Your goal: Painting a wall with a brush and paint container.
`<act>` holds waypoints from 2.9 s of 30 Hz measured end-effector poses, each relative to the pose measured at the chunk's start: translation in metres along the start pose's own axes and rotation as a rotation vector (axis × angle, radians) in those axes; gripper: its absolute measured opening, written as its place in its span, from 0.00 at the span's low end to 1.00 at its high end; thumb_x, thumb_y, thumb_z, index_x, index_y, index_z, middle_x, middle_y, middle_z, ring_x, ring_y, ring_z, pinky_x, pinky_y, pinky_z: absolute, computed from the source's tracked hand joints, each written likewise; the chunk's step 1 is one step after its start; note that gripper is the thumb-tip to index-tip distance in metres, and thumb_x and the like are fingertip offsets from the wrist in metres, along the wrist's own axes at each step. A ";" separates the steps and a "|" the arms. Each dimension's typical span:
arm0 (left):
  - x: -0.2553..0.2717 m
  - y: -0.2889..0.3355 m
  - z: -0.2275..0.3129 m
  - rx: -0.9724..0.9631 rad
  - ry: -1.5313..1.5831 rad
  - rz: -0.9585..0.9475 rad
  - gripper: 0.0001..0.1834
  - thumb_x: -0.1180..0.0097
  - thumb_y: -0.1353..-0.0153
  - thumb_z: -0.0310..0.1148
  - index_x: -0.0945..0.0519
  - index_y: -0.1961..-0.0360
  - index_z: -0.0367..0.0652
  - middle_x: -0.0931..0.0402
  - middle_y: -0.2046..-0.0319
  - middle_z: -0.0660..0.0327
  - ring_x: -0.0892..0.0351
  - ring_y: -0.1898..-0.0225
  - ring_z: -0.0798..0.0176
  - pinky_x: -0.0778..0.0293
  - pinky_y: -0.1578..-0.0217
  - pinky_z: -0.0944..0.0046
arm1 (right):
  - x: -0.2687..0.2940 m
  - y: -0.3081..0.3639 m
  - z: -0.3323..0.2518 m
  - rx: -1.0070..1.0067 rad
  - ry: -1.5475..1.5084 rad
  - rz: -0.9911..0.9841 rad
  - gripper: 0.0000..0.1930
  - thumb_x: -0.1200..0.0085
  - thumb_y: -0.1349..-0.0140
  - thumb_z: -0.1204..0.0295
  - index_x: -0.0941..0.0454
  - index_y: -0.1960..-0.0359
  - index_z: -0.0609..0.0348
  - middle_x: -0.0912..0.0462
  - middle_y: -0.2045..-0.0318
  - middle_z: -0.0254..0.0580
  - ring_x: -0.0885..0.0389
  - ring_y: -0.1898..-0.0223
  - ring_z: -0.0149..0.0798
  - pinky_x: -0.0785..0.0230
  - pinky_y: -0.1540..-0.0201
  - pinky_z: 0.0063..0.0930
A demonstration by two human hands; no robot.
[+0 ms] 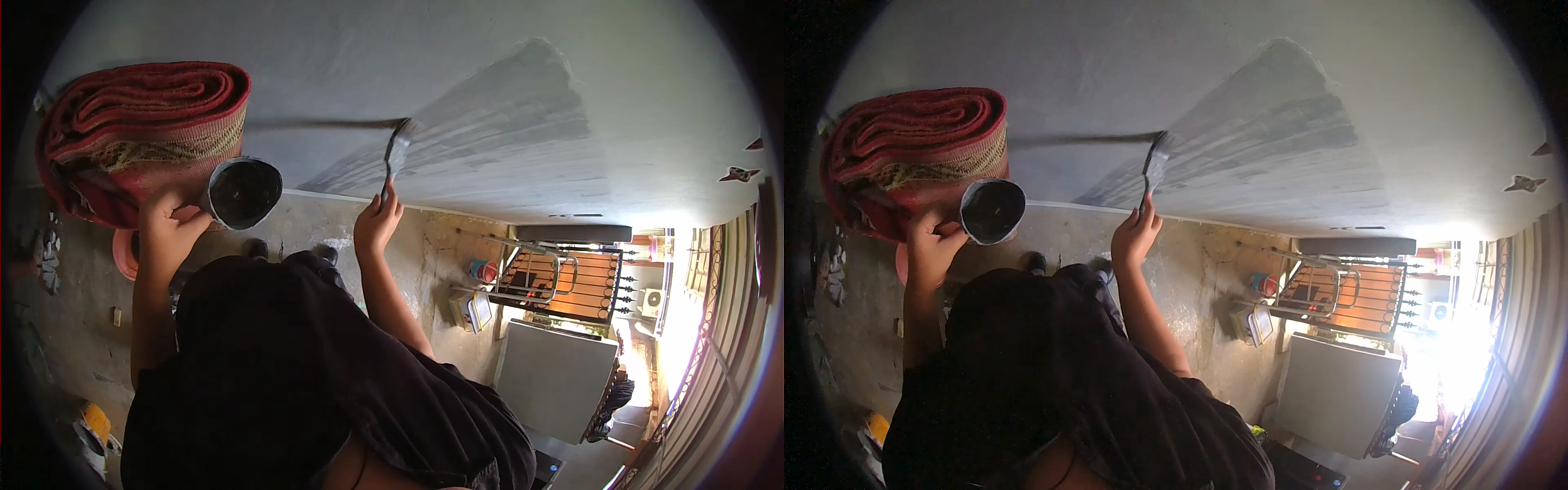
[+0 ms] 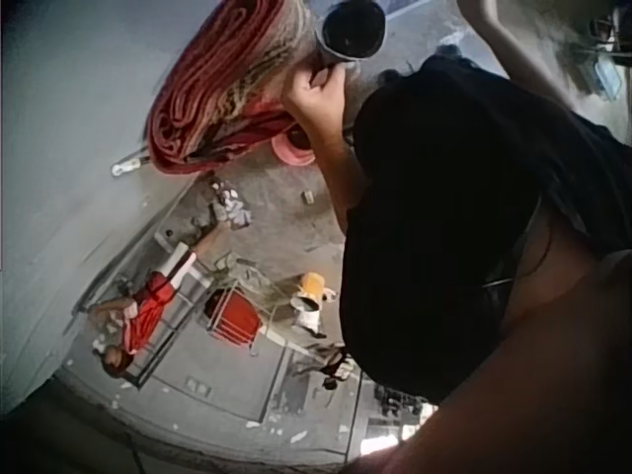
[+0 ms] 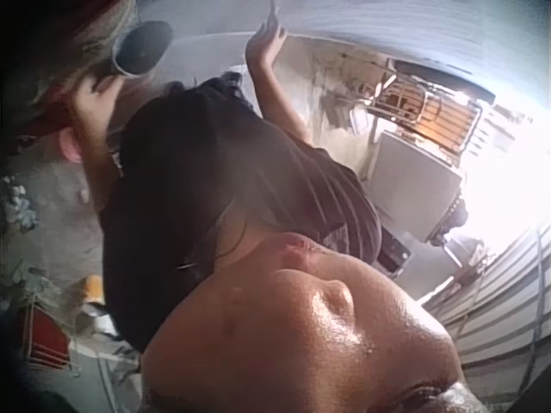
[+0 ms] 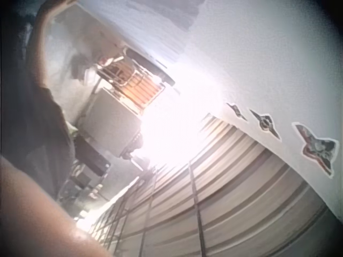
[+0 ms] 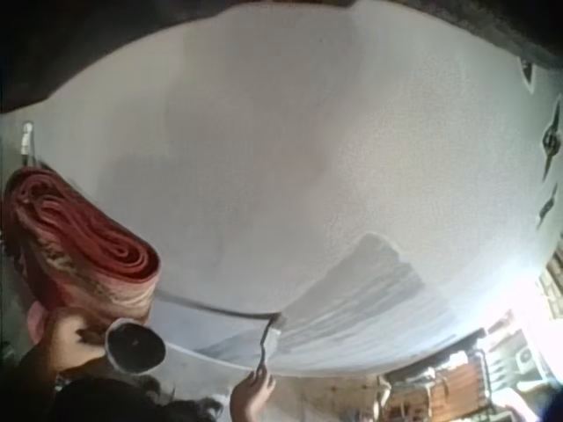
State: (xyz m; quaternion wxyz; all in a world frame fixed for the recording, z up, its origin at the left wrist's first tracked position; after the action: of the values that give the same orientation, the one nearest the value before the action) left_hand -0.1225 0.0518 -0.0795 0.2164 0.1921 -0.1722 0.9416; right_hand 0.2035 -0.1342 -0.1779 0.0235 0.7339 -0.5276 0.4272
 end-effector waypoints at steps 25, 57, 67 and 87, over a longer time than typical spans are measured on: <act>0.005 -0.003 0.009 0.033 0.049 -0.009 0.11 0.36 0.53 0.19 0.18 0.65 0.34 0.20 0.69 0.57 0.18 0.67 0.65 0.22 0.67 0.66 | 0.031 -0.015 -0.043 0.034 -0.034 0.176 0.22 0.51 0.30 0.76 0.32 0.35 0.59 0.28 0.51 0.55 0.27 0.52 0.52 0.34 0.48 0.40; 0.015 -0.007 -0.014 0.006 0.069 -0.038 0.16 0.33 0.51 0.20 0.17 0.58 0.36 0.16 0.65 0.61 0.20 0.63 0.70 0.25 0.59 0.67 | 0.038 -0.001 -0.035 0.071 -0.007 0.215 0.22 0.50 0.31 0.77 0.30 0.35 0.58 0.28 0.59 0.46 0.29 0.61 0.41 0.34 0.58 0.32; -0.002 -0.019 0.012 -0.065 0.102 -0.034 0.13 0.31 0.53 0.19 0.17 0.63 0.33 0.18 0.69 0.60 0.19 0.67 0.67 0.25 0.64 0.68 | -0.013 0.008 0.018 0.001 -0.028 -0.025 0.22 0.50 0.33 0.79 0.29 0.36 0.56 0.26 0.58 0.56 0.26 0.55 0.55 0.31 0.51 0.41; -0.014 -0.045 0.034 -0.048 0.038 -0.191 0.18 0.29 0.54 0.20 0.17 0.60 0.33 0.16 0.65 0.59 0.19 0.63 0.68 0.24 0.58 0.65 | -0.005 0.038 0.035 -0.072 -0.167 0.085 0.26 0.48 0.36 0.83 0.28 0.36 0.53 0.25 0.63 0.49 0.26 0.63 0.48 0.30 0.57 0.37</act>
State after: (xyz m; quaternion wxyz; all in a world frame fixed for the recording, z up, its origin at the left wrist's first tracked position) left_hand -0.0797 0.0718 -0.0454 0.3127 0.1844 -0.1714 0.9159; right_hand 0.1937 -0.1648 -0.2193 -0.0125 0.7426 -0.5733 0.3460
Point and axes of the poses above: each hand's wrist, its own y-axis away from the middle knuckle, its own x-axis out of the back of the hand, z = x × y, the point moved 3 cm from there along -y, towards the middle knuckle
